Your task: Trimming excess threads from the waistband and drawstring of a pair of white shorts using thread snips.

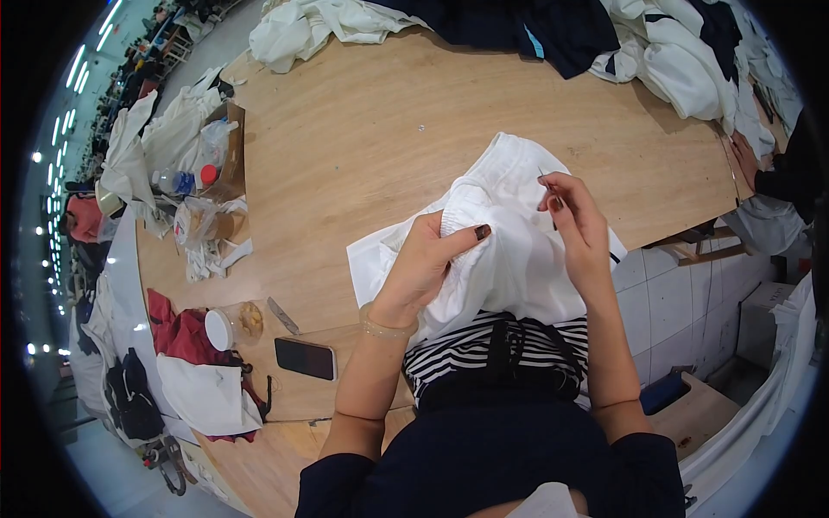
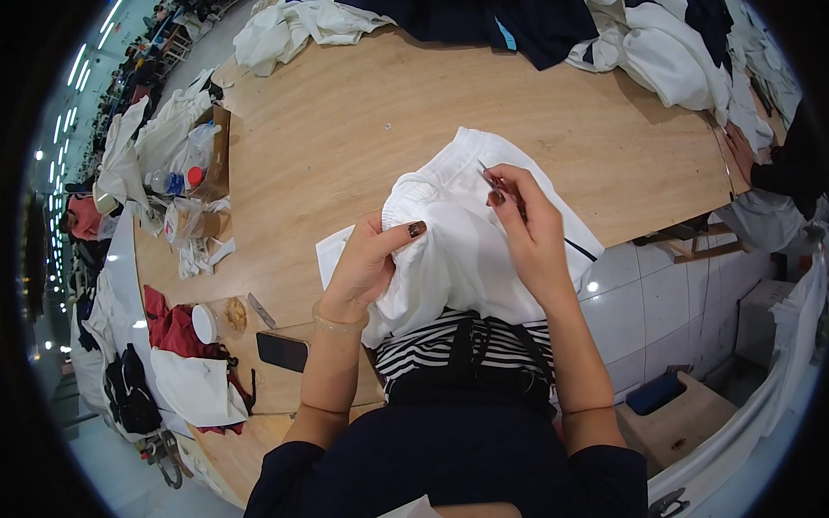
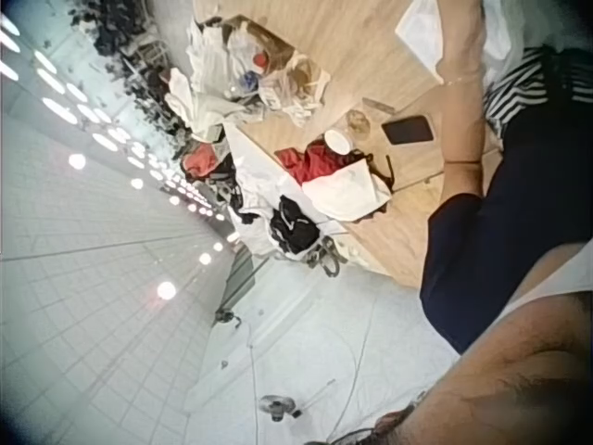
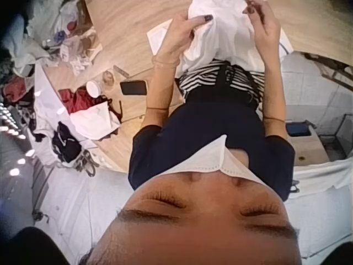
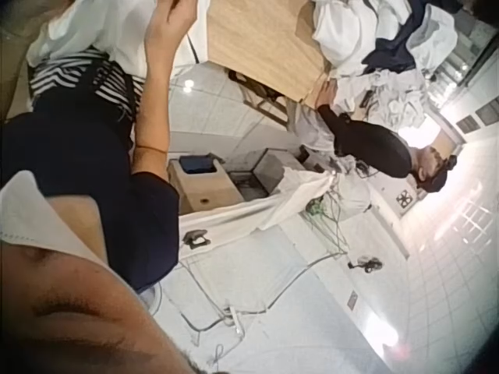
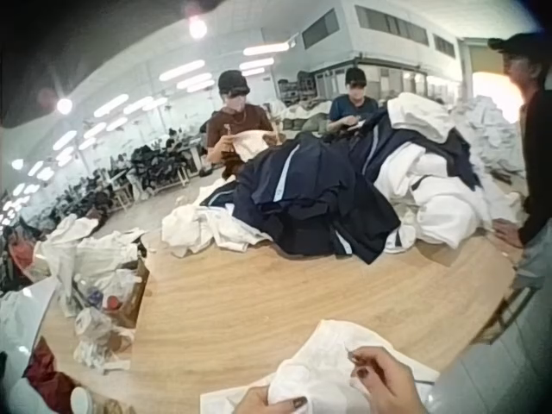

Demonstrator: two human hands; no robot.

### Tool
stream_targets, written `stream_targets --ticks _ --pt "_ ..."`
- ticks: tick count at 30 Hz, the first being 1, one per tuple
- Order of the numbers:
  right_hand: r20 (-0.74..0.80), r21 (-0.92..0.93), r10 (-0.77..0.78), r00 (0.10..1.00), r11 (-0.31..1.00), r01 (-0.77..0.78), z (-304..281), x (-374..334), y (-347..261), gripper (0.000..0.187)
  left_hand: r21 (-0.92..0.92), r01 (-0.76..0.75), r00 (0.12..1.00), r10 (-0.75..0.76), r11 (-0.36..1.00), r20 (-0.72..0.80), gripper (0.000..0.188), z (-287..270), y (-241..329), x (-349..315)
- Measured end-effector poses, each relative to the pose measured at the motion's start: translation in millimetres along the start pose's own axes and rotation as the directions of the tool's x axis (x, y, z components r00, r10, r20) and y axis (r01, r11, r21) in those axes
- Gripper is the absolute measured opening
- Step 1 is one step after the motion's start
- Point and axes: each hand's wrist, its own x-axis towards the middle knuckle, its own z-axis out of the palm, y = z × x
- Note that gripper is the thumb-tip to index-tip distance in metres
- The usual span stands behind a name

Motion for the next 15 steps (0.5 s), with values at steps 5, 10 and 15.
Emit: stream_targets --ticks 5,10,15 --pt "0.075 -0.333 -0.164 0.984 0.926 0.179 -4.2 -16.6 -21.7 0.03 -0.025 0.001 1.0 -0.001 1.0 0.006 0.017 3.4 -2.0 -1.6" --pt "-0.034 -0.376 -0.285 0.958 0.892 0.252 4.8 -27.8 -18.8 0.023 -0.032 -0.044 0.999 0.044 0.999 0.017 0.02 0.9 -8.3 0.4" --pt "-0.011 -0.392 -0.369 0.93 0.857 0.335 8.6 -23.7 -15.5 0.023 -0.065 -0.04 0.999 0.041 0.997 0.006 0.019 1.3 -9.5 0.9"
